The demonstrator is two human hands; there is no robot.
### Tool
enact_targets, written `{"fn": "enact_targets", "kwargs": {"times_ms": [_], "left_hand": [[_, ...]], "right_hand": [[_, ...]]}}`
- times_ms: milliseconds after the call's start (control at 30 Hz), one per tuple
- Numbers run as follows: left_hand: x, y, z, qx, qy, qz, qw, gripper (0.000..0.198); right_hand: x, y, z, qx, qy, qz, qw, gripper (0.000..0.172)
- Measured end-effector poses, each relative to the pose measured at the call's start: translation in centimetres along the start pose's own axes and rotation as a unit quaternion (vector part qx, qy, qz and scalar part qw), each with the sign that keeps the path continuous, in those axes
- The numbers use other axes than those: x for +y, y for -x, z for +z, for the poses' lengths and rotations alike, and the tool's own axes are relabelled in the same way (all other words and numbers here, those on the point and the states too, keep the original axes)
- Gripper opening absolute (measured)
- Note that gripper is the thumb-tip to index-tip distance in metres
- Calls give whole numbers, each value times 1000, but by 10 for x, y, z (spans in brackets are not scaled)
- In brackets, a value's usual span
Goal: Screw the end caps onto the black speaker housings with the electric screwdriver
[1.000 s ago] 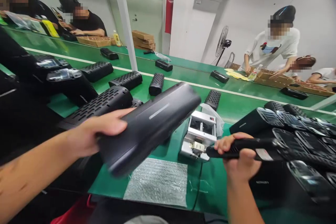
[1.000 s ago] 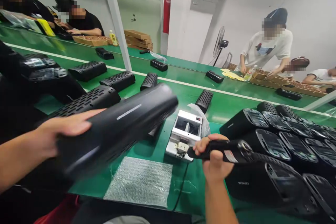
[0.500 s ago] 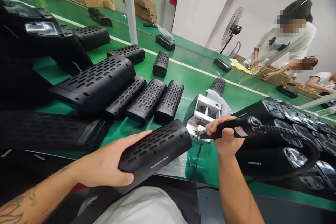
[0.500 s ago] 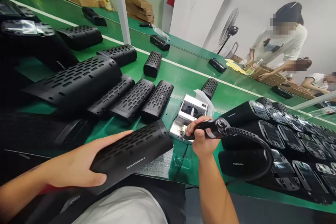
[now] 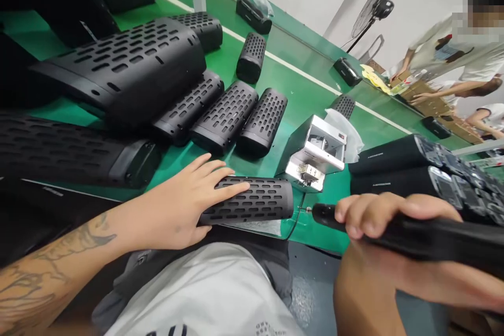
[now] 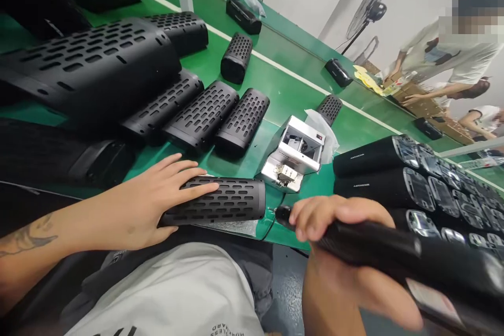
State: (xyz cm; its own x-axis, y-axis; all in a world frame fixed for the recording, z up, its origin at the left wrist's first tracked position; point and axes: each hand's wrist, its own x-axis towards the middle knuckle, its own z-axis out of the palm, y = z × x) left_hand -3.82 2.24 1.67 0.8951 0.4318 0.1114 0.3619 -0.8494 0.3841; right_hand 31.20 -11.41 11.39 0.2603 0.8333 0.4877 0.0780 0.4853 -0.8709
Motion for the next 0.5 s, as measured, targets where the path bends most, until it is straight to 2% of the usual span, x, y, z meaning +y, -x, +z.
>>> {"fn": "enact_targets", "kwargs": {"times_ms": [67,133,333,500], "left_hand": [[1,-1,0,0,2,1,1000,114],[0,-2,1,-2,6,-3,1000,115],[-5,-4,2,-7,7,-5,1000,112],[-5,-5,2,-10,5,1,1000,110]], "right_hand": [[-14,15,3,-55,12,26,998,41],[-16,27,11,-64,15,16,998,36],[1,41,40,16,30,5,999,28],[3,45,49,68,51,-3,996,37]]}}
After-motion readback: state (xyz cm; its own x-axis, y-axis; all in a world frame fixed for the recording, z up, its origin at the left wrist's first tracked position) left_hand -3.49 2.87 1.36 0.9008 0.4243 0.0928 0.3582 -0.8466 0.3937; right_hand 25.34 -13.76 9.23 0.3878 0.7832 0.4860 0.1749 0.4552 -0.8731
